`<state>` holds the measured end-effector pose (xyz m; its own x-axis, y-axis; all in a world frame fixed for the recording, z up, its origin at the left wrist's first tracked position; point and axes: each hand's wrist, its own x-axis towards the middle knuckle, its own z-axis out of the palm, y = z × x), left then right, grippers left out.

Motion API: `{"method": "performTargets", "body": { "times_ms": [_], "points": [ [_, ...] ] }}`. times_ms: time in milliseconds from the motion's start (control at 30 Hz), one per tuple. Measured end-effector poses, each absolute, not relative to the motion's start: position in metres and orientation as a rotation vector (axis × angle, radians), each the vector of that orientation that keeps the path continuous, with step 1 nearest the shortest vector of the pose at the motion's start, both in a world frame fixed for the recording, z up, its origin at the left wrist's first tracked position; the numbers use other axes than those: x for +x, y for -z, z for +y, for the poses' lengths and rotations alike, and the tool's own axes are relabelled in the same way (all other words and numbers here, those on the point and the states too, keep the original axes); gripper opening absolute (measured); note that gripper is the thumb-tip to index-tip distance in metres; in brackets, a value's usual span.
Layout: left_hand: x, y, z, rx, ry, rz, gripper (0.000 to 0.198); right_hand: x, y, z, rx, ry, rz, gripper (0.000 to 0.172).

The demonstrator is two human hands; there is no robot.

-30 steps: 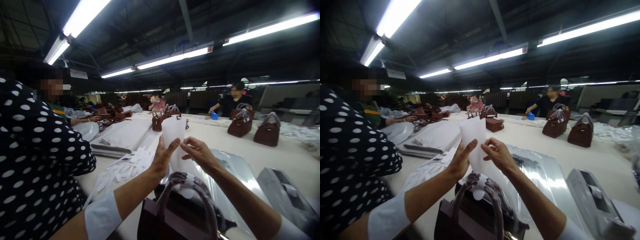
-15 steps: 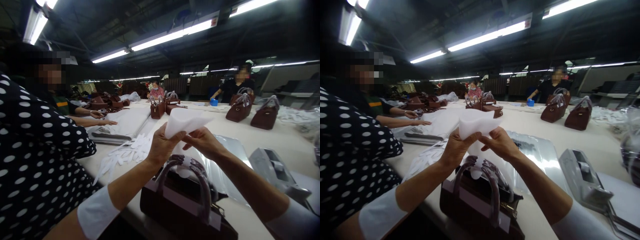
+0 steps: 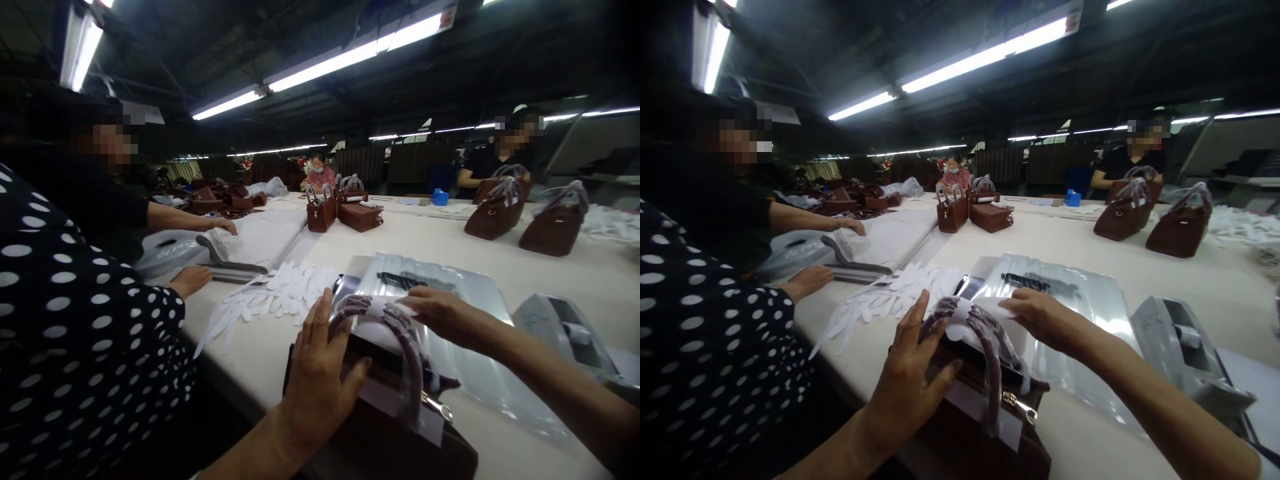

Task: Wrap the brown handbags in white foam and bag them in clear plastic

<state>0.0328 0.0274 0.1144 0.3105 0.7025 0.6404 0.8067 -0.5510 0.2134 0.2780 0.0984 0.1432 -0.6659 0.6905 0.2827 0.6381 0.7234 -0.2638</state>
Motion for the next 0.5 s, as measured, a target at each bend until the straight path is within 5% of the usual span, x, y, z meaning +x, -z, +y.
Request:
{"method": "performTargets", "body": {
  "times_ms": [167,333,500],
  "points": [
    [0.043,-0.12,0.031,-2.438,1.152,-1.588,0.07,0.252,-0.148,0.089,-0.676,0.127,-2.638,0.021],
    [0.048,-0.118,0.029,-2.418,1.404,-1.663,0.032,0.237,-0.147,0.089,-0.545,-0.055,-2.424,0.014],
    [0.049,-0.117,0.029,-2.331,1.725,-1.625,0.027,0.233,-0.131,0.092,-0.589,-0.132,-2.237,0.016]
  ]
}}
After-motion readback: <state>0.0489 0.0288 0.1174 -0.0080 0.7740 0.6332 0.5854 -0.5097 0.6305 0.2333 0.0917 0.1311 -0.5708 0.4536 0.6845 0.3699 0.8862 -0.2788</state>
